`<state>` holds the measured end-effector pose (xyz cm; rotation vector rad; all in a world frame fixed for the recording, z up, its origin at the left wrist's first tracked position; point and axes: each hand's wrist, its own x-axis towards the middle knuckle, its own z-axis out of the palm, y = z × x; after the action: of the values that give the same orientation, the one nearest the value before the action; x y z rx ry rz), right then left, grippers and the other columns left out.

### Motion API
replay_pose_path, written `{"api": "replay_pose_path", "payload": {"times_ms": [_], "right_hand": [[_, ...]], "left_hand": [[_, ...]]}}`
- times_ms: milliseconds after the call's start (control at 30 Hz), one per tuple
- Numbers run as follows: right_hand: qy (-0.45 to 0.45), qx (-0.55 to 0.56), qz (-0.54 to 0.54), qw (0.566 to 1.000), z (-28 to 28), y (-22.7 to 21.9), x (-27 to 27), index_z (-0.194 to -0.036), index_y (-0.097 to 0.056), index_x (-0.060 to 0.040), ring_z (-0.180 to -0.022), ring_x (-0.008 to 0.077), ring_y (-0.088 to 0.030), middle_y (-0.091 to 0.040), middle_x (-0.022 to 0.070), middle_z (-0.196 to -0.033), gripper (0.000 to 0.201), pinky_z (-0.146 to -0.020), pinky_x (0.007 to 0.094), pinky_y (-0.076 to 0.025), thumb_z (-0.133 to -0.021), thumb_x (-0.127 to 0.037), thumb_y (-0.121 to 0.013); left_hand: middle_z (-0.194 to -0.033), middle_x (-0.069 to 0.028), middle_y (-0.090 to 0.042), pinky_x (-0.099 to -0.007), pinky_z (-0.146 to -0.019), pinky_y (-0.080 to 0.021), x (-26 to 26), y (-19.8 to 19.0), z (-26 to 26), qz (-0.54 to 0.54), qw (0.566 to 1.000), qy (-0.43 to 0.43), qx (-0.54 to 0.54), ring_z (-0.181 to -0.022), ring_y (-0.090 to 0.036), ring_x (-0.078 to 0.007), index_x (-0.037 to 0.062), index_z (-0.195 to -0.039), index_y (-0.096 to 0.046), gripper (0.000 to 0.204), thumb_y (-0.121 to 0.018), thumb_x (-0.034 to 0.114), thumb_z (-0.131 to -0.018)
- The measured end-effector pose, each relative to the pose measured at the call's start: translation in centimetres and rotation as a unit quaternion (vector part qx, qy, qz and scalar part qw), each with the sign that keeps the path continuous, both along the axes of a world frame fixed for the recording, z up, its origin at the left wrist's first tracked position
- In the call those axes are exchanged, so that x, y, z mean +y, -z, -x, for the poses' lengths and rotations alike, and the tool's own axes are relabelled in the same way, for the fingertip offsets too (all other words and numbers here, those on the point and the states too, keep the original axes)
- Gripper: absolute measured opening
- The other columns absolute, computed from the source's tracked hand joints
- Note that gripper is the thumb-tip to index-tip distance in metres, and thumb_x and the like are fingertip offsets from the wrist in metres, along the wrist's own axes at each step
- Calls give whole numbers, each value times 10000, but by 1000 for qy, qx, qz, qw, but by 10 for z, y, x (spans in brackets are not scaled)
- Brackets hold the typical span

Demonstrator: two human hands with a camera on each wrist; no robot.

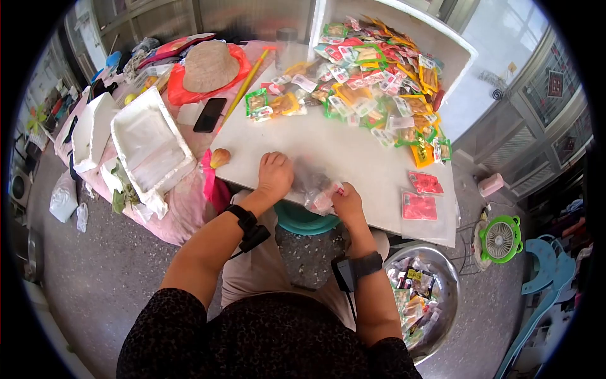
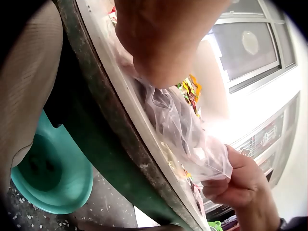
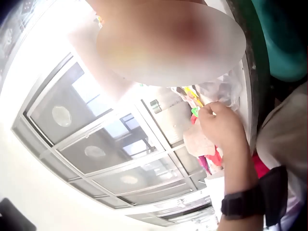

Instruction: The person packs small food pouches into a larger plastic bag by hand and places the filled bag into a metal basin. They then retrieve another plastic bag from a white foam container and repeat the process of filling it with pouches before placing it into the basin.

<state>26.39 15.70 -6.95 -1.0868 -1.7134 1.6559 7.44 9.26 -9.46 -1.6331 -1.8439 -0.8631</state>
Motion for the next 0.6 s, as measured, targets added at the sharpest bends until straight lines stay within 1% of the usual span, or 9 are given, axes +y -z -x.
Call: {"api": "replay_pose_path", "payload": {"times_ms": [67, 133, 167, 267, 333, 367, 467, 533, 600], "right_hand": [[-28, 6, -38, 999, 7, 14, 8, -764, -520, -26, -434, 74, -422, -503, 32, -594, 90, -367, 190, -312, -740, -71, -446], [-53, -12, 72, 996, 0, -15, 12, -774, -513, -31, -444, 74, -432, -499, 33, -587, 91, -353, 185, -309, -750, -75, -436], [-67, -18, 125, 990, -2, -26, 14, -779, -509, -33, -448, 74, -437, -497, 33, -584, 92, -346, 182, -307, -755, -77, -431], [-107, 43, 185, 976, 1, -21, 12, -792, -492, -25, -459, 81, -457, -492, 34, -589, 83, -336, 187, -332, -757, -67, -430], [-65, 98, 223, 968, 0, -23, 9, -798, -482, -16, -443, 87, -453, -492, 42, -597, 76, -328, 193, -341, -752, -54, -434], [-46, 126, 241, 961, 2, -24, 8, -801, -476, -12, -435, 89, -451, -493, 45, -601, 74, -324, 197, -346, -750, -48, -436], [8, 75, 197, 978, 4, -11, 4, -771, -460, -31, -411, 91, -424, -493, 47, -588, 35, -338, 196, -350, -753, -53, -480], [13, 58, 192, 980, 3, -9, 4, -748, -459, -27, -414, 93, -428, -489, 47, -579, 43, -335, 197, -342, -749, -54, -493], [13, 51, 173, 983, 4, -3, 4, -723, -458, -26, -413, 93, -426, -483, 47, -565, 53, -331, 199, -330, -746, -52, -498]], "left_hand": [[-843, -100, -523, -376, -785, -352, 0, -3, -4, -2, 1000, 3, -1, -868, -476, -269, 34, -776, -530, 170, -521, 62, -608], [-878, -108, -519, -383, -800, -352, -2, -9, -4, -7, 1000, 0, -8, -897, -470, -283, 29, -828, -528, 210, -529, 66, -621], [-891, -112, -516, -388, -803, -352, -3, -13, -6, 3, 999, 39, -29, -905, -467, -290, 29, -848, -526, 225, -537, 80, -629], [-925, -125, -507, -398, -807, -354, -10, -30, -30, 45, 983, 146, -103, -922, -459, -305, 31, -893, -521, 270, -567, 126, -644], [-939, -131, -502, -400, -805, -356, -19, -43, -54, 84, 962, 203, -162, -925, -457, -309, 31, -900, -520, 299, -591, 164, -642], [-943, -133, -501, -399, -805, -356, -21, -45, -61, 89, 965, 191, -158, -926, -457, -310, 31, -905, -520, 313, -598, 173, -637], [-950, -135, -500, -396, -807, -357, -23, -45, -72, 92, 972, 165, -143, -927, -457, -313, 29, -902, -523, 340, -616, 192, -619], [-952, -130, -501, -397, -807, -358, -25, -43, -75, 83, 976, 154, -126, -928, -457, -316, 24, -878, -527, 335, -622, 193, -606], [-937, -126, -506, -397, -812, -359, -26, -40, -76, 112, 972, 159, -135, -927, -458, -315, 17, -847, -530, 295, -610, 164, -603]]}}
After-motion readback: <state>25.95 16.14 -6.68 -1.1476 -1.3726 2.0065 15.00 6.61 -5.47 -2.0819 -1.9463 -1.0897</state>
